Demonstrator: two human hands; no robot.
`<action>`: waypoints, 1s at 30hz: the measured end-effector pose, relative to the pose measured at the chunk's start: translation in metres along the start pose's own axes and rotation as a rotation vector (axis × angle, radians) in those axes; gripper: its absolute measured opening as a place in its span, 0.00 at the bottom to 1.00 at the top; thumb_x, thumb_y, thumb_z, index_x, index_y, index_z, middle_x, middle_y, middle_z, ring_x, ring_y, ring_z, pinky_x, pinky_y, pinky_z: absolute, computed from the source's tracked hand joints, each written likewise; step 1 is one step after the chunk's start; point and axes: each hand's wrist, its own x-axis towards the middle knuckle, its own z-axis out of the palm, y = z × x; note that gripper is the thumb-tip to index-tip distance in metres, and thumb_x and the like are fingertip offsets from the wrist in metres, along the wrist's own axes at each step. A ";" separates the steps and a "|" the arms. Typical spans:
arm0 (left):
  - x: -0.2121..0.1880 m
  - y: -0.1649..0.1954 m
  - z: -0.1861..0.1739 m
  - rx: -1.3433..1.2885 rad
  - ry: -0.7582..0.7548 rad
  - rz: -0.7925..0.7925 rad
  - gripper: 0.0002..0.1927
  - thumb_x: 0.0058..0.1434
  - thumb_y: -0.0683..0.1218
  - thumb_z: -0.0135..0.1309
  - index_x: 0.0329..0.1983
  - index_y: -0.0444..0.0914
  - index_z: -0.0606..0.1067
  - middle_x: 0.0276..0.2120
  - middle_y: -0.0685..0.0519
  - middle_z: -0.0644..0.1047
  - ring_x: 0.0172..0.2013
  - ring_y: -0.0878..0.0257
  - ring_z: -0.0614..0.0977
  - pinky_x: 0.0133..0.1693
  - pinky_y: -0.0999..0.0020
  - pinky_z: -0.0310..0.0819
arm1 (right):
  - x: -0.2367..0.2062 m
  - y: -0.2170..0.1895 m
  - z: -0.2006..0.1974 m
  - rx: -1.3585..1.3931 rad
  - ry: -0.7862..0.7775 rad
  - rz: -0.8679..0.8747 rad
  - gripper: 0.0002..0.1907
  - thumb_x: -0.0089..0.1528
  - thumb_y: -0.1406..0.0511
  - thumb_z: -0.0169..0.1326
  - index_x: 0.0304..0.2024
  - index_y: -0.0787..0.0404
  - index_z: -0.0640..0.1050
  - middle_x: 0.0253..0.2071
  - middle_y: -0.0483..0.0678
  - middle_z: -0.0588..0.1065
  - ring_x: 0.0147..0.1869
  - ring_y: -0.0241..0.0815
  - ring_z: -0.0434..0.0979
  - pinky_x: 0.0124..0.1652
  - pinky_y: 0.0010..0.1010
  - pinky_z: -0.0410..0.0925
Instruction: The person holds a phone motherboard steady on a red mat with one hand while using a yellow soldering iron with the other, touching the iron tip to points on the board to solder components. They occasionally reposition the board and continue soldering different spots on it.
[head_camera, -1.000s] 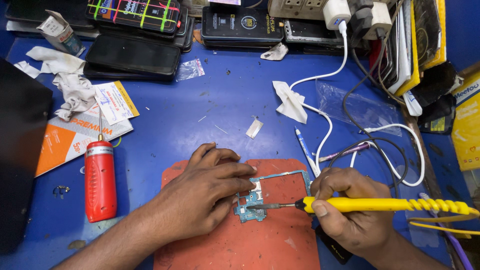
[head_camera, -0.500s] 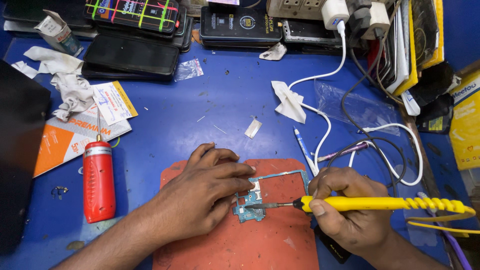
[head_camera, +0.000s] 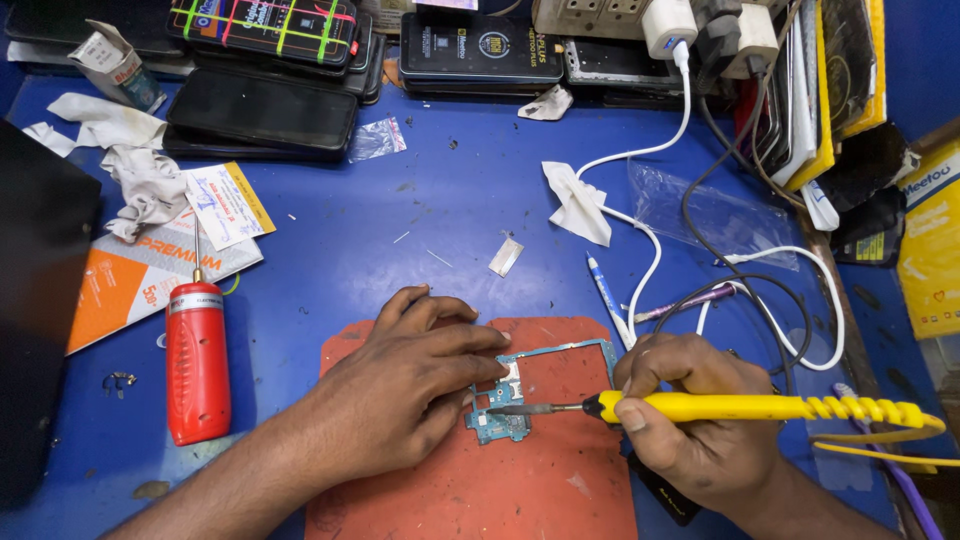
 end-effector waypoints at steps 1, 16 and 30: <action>0.000 0.000 0.000 -0.001 -0.001 0.000 0.17 0.53 0.41 0.58 0.47 0.41 0.81 0.56 0.54 0.77 0.61 0.52 0.70 0.65 0.38 0.50 | 0.000 0.000 0.000 0.002 -0.002 0.001 0.06 0.61 0.69 0.56 0.37 0.63 0.71 0.27 0.47 0.76 0.29 0.33 0.77 0.32 0.24 0.71; 0.000 0.001 0.000 -0.006 -0.003 -0.012 0.16 0.54 0.41 0.58 0.47 0.41 0.81 0.57 0.54 0.77 0.61 0.52 0.70 0.66 0.38 0.49 | -0.001 0.000 -0.001 0.010 -0.015 0.018 0.06 0.61 0.69 0.56 0.37 0.63 0.72 0.28 0.48 0.76 0.30 0.34 0.77 0.34 0.25 0.71; -0.001 0.000 0.001 -0.001 0.005 0.003 0.17 0.53 0.41 0.58 0.48 0.41 0.81 0.57 0.53 0.77 0.61 0.51 0.70 0.65 0.39 0.50 | -0.003 0.002 -0.001 0.024 0.000 0.009 0.06 0.62 0.69 0.56 0.37 0.62 0.71 0.27 0.47 0.75 0.31 0.35 0.77 0.34 0.25 0.71</action>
